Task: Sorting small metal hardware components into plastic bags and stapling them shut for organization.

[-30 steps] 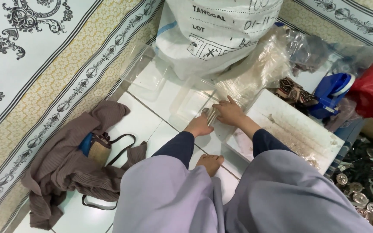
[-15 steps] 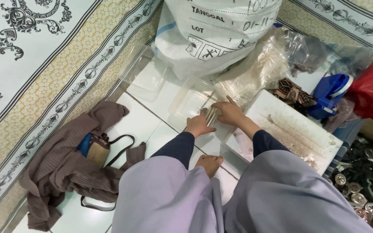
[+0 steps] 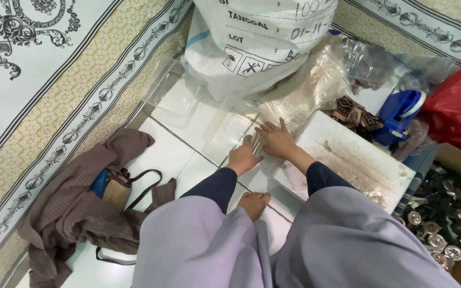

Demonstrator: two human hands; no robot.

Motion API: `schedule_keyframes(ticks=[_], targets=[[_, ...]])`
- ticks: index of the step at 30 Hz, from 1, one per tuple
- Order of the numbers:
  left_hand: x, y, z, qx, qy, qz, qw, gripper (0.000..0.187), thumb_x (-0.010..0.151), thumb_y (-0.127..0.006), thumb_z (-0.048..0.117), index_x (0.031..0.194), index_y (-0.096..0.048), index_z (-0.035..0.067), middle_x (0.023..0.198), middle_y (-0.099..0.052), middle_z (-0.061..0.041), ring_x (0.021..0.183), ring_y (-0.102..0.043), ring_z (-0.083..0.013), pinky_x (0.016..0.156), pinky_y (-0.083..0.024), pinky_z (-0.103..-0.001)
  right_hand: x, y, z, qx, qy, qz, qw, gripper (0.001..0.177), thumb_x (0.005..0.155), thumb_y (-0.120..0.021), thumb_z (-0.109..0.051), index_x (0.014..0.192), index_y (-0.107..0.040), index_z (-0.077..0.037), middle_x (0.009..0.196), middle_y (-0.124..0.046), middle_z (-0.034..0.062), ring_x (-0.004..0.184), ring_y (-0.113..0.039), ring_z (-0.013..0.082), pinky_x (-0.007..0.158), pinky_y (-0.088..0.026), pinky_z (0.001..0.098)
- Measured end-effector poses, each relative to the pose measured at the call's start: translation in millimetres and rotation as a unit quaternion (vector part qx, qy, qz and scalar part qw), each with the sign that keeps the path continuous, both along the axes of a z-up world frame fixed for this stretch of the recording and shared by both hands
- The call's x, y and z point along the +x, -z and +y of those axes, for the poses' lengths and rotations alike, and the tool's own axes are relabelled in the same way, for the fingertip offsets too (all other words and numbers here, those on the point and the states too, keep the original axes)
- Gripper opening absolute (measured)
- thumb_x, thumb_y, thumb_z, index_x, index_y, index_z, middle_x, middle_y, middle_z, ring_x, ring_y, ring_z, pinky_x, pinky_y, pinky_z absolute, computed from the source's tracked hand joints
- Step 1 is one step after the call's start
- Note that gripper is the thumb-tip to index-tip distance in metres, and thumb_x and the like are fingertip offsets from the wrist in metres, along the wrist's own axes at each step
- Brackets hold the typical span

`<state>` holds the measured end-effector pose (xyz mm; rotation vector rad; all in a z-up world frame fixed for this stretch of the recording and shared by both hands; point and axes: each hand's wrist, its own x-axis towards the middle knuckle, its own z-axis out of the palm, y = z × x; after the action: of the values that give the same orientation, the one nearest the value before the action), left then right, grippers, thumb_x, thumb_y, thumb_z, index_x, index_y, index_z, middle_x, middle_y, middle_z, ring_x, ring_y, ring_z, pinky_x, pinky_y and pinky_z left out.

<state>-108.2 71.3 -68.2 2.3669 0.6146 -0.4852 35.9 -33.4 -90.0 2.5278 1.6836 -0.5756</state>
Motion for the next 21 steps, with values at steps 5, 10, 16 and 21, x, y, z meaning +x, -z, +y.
schedule_keyframes(ticks=[5,10,16,21], targets=[[28,-17,2,0.045,0.01,-0.041,0.998,0.092,0.089,-0.066,0.055,0.147,-0.035,-0.01,0.144,-0.044,-0.041,0.134,-0.051,-0.0499,0.103,-0.047,-0.061,10,-43,-26,0.046,0.014,0.02,0.999,0.074,0.084,-0.066,-0.031,0.153,-0.044,-0.019,0.155,-0.049,0.0121,0.149,-0.038,0.0303,0.123,-0.015,0.0655],[87,-30,-6,0.026,0.051,-0.095,0.994,0.083,0.089,-0.068,0.04,0.149,-0.037,-0.007,0.146,-0.043,-0.039,0.136,-0.048,-0.0517,0.104,-0.046,-0.063,45,-68,-87,0.074,0.063,-0.01,0.995,0.059,0.088,-0.064,-0.032,0.144,-0.055,-0.016,0.15,-0.053,0.0133,0.148,-0.041,0.0319,0.121,-0.019,0.0661],[169,-55,-66,0.031,0.191,-0.103,0.976,0.072,0.087,-0.07,0.037,0.144,-0.048,-0.002,0.135,-0.057,-0.033,0.124,-0.06,-0.048,0.097,-0.051,-0.06,85,-95,-184,0.103,0.125,-0.072,0.984,0.035,0.092,-0.064,-0.033,0.122,-0.069,-0.017,0.141,-0.061,0.0132,0.142,-0.049,0.0331,0.119,-0.022,0.0672],[231,-98,-132,0.059,0.294,-0.078,0.951,0.045,0.087,-0.065,0.028,0.122,-0.068,0.0,0.113,-0.072,-0.021,0.106,-0.07,-0.041,0.089,-0.056,-0.059,105,-104,-259,0.053,0.191,-0.079,0.977,0.033,0.095,-0.064,-0.035,0.121,-0.072,-0.017,0.138,-0.065,0.0116,0.142,-0.051,0.031,0.121,-0.019,0.0662]])
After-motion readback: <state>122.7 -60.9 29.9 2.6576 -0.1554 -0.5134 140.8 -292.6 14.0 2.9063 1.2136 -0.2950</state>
